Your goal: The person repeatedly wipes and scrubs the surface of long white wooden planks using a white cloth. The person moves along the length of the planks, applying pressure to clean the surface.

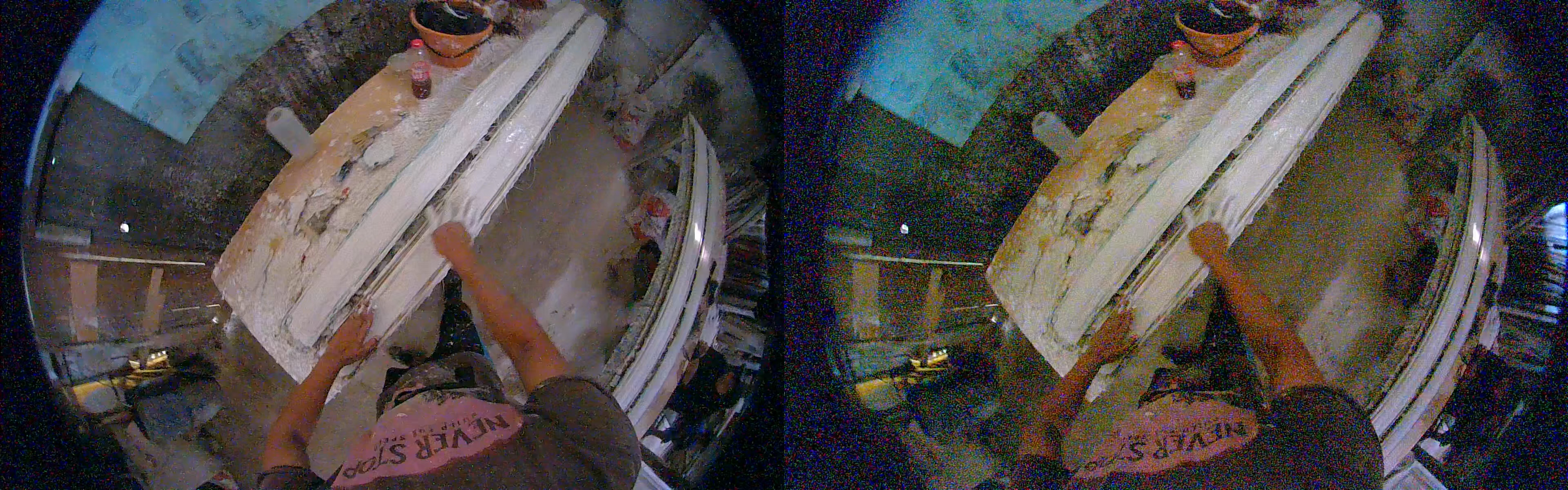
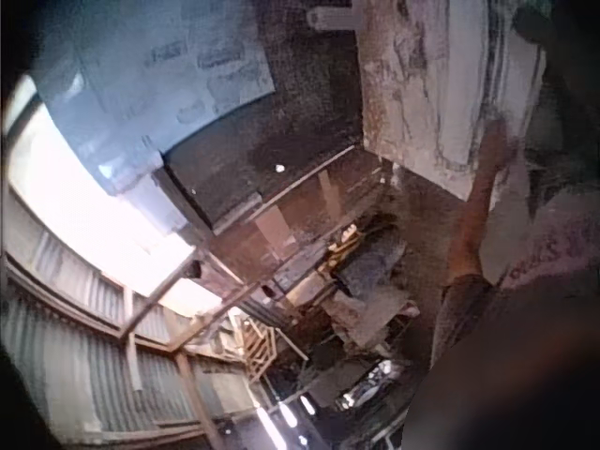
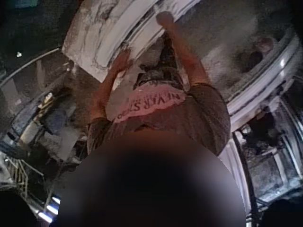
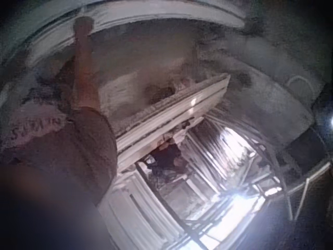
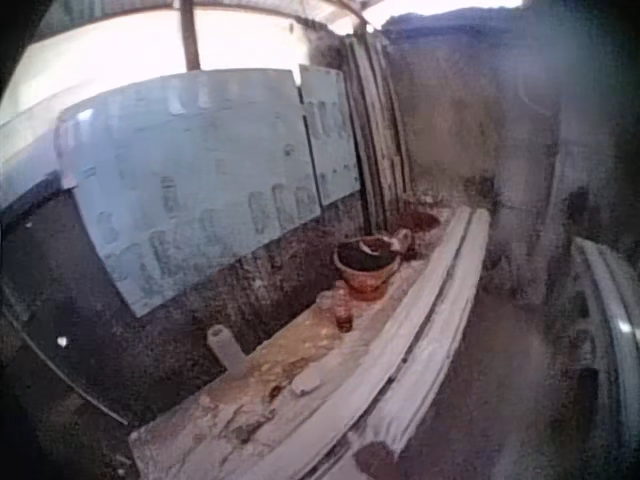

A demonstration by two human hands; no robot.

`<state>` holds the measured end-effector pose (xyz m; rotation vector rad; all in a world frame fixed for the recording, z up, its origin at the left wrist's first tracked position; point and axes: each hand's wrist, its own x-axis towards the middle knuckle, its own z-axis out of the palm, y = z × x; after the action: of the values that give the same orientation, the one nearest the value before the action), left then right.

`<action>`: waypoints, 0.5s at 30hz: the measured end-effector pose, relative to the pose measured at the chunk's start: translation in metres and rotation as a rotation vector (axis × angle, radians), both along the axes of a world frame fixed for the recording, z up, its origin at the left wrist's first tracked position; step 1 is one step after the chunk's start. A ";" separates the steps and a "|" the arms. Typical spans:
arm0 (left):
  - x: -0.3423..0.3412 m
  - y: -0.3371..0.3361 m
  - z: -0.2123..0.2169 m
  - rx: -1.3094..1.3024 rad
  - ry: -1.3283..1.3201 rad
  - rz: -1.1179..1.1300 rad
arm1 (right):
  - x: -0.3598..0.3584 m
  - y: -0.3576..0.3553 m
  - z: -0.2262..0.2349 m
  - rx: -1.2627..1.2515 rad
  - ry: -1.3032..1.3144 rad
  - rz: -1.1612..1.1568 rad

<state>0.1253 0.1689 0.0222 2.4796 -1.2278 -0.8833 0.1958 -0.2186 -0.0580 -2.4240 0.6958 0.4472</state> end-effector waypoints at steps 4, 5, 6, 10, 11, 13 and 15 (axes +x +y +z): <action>0.047 -0.089 -0.004 -0.112 0.034 -0.031 | 0.062 -0.161 -0.049 -0.572 -0.184 0.249; 0.056 -0.116 -0.005 -0.141 0.049 -0.039 | 0.070 -0.196 -0.057 -0.714 -0.328 0.243; 0.067 -0.145 -0.008 -0.195 0.006 -0.056 | 0.075 -0.227 -0.061 -0.827 -0.375 0.260; 0.114 -0.272 -0.019 -0.281 -0.041 -0.040 | 0.075 -0.295 -0.036 -0.761 -0.356 0.104; 0.123 -0.305 -0.021 -0.305 -0.061 -0.008 | 0.073 -0.298 -0.024 -0.750 -0.354 0.015; 0.140 -0.358 -0.025 -0.309 -0.029 -0.035 | 0.072 -0.290 -0.003 -0.681 -0.380 0.132; 0.145 -0.391 -0.028 -0.346 -0.257 -0.156 | 0.070 -0.269 0.012 -0.575 -0.335 0.196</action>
<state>0.2705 -0.2218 -0.0060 2.2874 -1.5264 -0.3481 0.2660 -0.4876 -0.0460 -3.0207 0.4829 -0.1149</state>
